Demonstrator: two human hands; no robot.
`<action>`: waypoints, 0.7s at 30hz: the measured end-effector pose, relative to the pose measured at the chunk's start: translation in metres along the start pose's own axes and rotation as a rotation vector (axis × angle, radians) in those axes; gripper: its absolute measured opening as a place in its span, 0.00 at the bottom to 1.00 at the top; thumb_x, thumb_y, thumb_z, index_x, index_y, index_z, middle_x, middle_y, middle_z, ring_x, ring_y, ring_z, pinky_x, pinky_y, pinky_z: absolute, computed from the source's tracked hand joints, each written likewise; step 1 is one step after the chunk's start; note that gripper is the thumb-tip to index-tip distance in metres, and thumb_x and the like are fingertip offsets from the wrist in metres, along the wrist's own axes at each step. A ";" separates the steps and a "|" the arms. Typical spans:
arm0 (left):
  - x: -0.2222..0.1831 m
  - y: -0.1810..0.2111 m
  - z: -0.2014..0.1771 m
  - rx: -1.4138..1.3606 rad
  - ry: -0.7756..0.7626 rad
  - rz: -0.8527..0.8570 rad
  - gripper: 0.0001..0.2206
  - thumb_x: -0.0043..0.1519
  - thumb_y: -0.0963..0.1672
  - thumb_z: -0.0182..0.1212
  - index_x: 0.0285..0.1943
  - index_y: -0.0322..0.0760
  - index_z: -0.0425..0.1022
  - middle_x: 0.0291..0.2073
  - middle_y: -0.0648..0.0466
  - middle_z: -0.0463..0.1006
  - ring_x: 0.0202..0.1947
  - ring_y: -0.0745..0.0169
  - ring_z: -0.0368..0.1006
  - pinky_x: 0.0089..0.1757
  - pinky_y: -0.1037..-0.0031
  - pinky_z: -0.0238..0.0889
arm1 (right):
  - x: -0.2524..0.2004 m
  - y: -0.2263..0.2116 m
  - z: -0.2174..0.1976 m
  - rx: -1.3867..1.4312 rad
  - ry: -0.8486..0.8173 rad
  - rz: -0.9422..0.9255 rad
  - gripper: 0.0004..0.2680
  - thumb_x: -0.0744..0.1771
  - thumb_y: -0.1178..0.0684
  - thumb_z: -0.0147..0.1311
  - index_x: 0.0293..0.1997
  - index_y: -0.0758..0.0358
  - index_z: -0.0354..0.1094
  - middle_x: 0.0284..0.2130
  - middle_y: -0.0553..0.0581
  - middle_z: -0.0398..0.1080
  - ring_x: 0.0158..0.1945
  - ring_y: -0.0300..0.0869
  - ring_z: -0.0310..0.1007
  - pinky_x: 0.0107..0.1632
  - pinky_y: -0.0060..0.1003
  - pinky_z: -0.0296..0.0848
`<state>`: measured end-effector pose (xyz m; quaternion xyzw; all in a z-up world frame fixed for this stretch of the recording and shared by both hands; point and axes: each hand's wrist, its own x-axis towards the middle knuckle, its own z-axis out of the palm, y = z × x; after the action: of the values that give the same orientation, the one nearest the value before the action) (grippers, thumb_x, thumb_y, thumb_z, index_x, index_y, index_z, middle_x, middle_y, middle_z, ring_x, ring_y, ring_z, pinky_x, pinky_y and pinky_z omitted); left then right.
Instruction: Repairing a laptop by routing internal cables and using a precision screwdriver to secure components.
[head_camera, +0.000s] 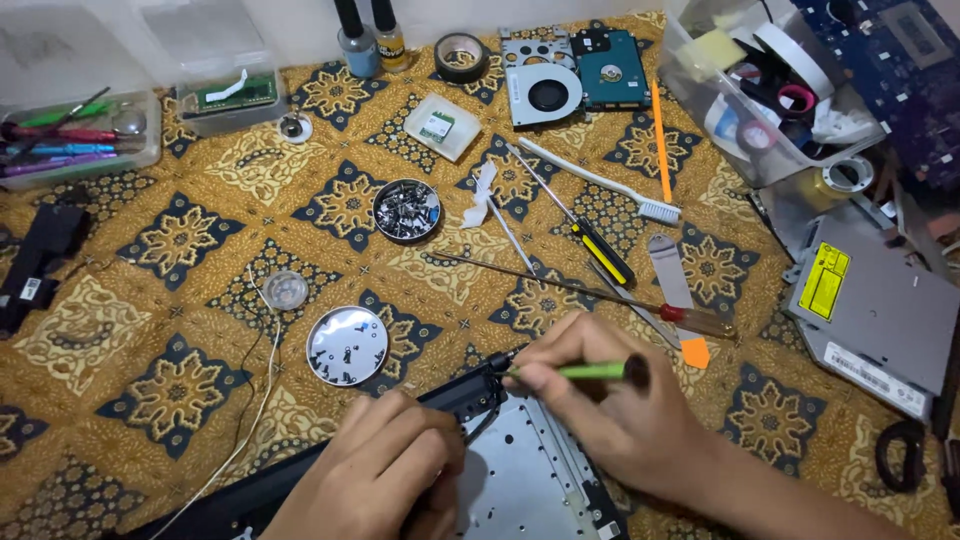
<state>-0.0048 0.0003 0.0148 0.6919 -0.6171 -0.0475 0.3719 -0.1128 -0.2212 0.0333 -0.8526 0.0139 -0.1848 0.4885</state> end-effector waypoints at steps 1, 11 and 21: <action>0.000 0.000 0.000 0.001 -0.002 0.000 0.02 0.61 0.39 0.54 0.36 0.38 0.67 0.37 0.54 0.75 0.33 0.56 0.62 0.35 0.68 0.51 | 0.000 0.000 0.001 0.001 0.002 0.000 0.04 0.68 0.54 0.54 0.36 0.62 0.70 0.32 0.54 0.77 0.35 0.40 0.79 0.40 0.34 0.77; 0.004 0.007 -0.003 0.070 0.098 0.025 0.03 0.69 0.40 0.54 0.42 0.35 0.70 0.35 0.52 0.76 0.31 0.55 0.62 0.32 0.66 0.50 | -0.010 -0.004 0.012 -0.073 0.064 -0.027 0.05 0.68 0.55 0.53 0.37 0.65 0.69 0.35 0.60 0.77 0.37 0.43 0.84 0.41 0.34 0.80; -0.003 0.011 0.007 -0.129 0.147 -0.050 0.05 0.66 0.35 0.50 0.44 0.33 0.69 0.40 0.52 0.77 0.34 0.53 0.67 0.38 0.69 0.59 | -0.007 -0.010 0.028 -0.196 0.217 0.152 0.06 0.68 0.54 0.52 0.34 0.64 0.73 0.27 0.53 0.79 0.32 0.38 0.83 0.38 0.30 0.77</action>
<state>-0.0181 -0.0003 0.0148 0.6835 -0.5663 -0.0456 0.4583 -0.1121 -0.1915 0.0271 -0.8678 0.1491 -0.2359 0.4112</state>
